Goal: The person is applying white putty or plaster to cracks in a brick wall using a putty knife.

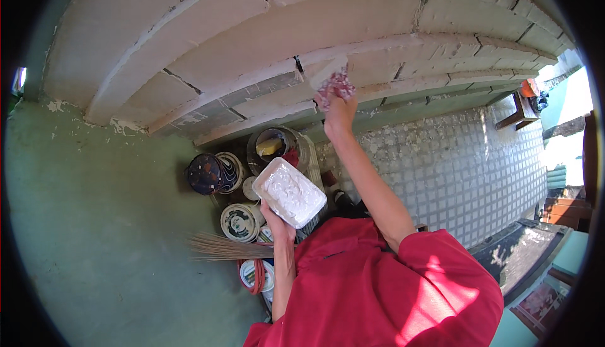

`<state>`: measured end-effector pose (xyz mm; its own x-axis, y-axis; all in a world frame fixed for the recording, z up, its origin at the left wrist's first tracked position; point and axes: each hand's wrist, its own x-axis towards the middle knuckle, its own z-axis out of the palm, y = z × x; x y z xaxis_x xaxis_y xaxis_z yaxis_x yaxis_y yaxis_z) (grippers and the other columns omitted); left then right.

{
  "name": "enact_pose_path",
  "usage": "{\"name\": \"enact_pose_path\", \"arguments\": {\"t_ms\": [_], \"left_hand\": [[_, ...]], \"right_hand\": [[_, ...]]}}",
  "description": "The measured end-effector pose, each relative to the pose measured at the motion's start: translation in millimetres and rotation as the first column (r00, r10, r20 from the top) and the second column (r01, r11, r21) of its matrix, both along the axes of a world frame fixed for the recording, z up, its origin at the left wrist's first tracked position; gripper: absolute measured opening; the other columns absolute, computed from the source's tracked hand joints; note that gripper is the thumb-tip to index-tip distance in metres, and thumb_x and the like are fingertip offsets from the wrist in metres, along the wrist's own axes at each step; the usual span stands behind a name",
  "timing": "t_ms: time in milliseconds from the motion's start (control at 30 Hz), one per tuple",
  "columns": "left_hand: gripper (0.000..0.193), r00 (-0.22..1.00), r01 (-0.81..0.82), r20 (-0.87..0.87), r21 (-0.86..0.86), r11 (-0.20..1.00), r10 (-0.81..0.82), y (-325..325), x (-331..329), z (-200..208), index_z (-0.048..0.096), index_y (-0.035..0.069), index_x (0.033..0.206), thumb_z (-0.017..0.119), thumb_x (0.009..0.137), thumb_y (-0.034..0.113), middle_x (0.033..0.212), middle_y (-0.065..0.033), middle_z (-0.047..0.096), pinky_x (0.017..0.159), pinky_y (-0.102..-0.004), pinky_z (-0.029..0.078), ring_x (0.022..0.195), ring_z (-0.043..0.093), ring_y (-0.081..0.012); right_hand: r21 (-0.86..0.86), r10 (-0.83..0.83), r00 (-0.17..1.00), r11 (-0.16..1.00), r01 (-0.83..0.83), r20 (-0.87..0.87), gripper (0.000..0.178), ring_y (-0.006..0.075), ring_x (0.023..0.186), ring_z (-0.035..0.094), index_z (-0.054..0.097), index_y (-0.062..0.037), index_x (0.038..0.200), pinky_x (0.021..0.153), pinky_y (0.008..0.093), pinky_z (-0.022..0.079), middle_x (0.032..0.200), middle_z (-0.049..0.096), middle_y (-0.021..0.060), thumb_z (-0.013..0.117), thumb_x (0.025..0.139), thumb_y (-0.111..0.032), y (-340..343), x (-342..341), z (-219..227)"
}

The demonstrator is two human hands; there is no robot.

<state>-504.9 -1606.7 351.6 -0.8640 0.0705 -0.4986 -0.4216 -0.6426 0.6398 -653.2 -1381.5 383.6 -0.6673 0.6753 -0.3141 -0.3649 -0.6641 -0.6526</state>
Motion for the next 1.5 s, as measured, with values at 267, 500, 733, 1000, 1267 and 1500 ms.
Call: {"name": "enact_pose_path", "arguments": {"t_ms": [267,500,733,1000,1267,1500], "left_hand": [[0.058,1.0,-0.001,-0.008,-0.023,1.0,0.001,-1.9,-3.3,2.0,0.041,0.009,0.139,0.028,0.098,0.049,0.136,-0.0079,0.052,0.103,-0.0416,0.043,0.123,0.052,-0.0273],[0.059,1.0,0.0,-0.023,0.012,1.0,0.0,-3.0,-5.1,-6.5,0.04,0.009,0.14,0.028,0.098,0.049,0.138,-0.0084,0.05,0.105,-0.0418,0.041,0.125,0.051,-0.0276],[0.056,0.999,0.032,-0.019,-0.006,0.999,-0.032,7.2,-13.7,-5.2,0.04,0.009,0.14,0.028,0.099,0.045,0.138,-0.0087,0.05,0.104,-0.0425,0.043,0.123,0.052,-0.028],[0.06,1.0,0.006,0.014,0.006,1.0,-0.006,7.2,-3.1,-6.3,0.036,0.01,0.143,0.028,0.098,0.049,0.142,-0.0088,0.046,0.107,-0.0431,0.038,0.129,0.047,-0.0287],[0.058,1.0,0.007,-0.01,-0.013,1.0,-0.007,12.2,6.2,1.8,0.038,0.009,0.141,0.027,0.099,0.047,0.139,-0.0089,0.049,0.105,-0.0433,0.041,0.125,0.05,-0.0283],[0.059,1.0,0.031,0.003,-0.058,0.998,-0.031,18.2,2.2,1.0,0.039,0.007,0.14,0.03,0.098,0.047,0.137,-0.0087,0.051,0.103,-0.0404,0.043,0.121,0.054,-0.0264]], "right_hand": [[0.78,-0.469,0.838,0.619,0.088,0.278,0.051,0.0299,0.079,0.064,0.054,-0.0071,0.134,0.073,0.0377,0.051,0.102,0.067,0.0196,0.047,0.085,0.007,50.0,-3.9,-48.8],[0.864,-0.428,0.833,0.49,-0.111,0.35,0.058,0.0396,0.094,0.063,0.051,-0.0114,0.136,0.076,0.0443,0.048,0.116,0.061,0.0224,0.048,0.082,0.009,-17.4,-24.7,-25.6],[0.944,-0.434,0.895,0.327,0.051,0.102,0.066,0.0392,0.1,0.062,0.05,-0.0149,0.138,0.084,0.0432,0.049,0.115,0.062,0.0213,0.049,0.079,0.014,-38.7,-21.9,-27.8],[0.863,-0.337,0.927,0.504,0.03,0.164,0.057,0.0387,0.088,0.064,0.051,-0.0115,0.136,0.076,0.0425,0.049,0.113,0.064,0.0186,0.047,0.084,0.012,-17.0,4.0,-26.6],[0.914,-0.29,0.919,0.379,-0.144,0.265,0.051,0.0358,0.085,0.063,0.054,-0.0075,0.132,0.076,0.0386,0.049,0.108,0.063,0.0213,0.048,0.084,0.008,-22.7,-5.2,-31.9],[0.596,0.094,0.975,0.779,-0.197,0.201,0.028,0.0159,0.066,0.063,0.063,0.0065,0.103,0.058,0.0312,0.057,0.083,0.066,0.011,0.06,0.094,-0.02,13.3,80.9,-16.7]]}}
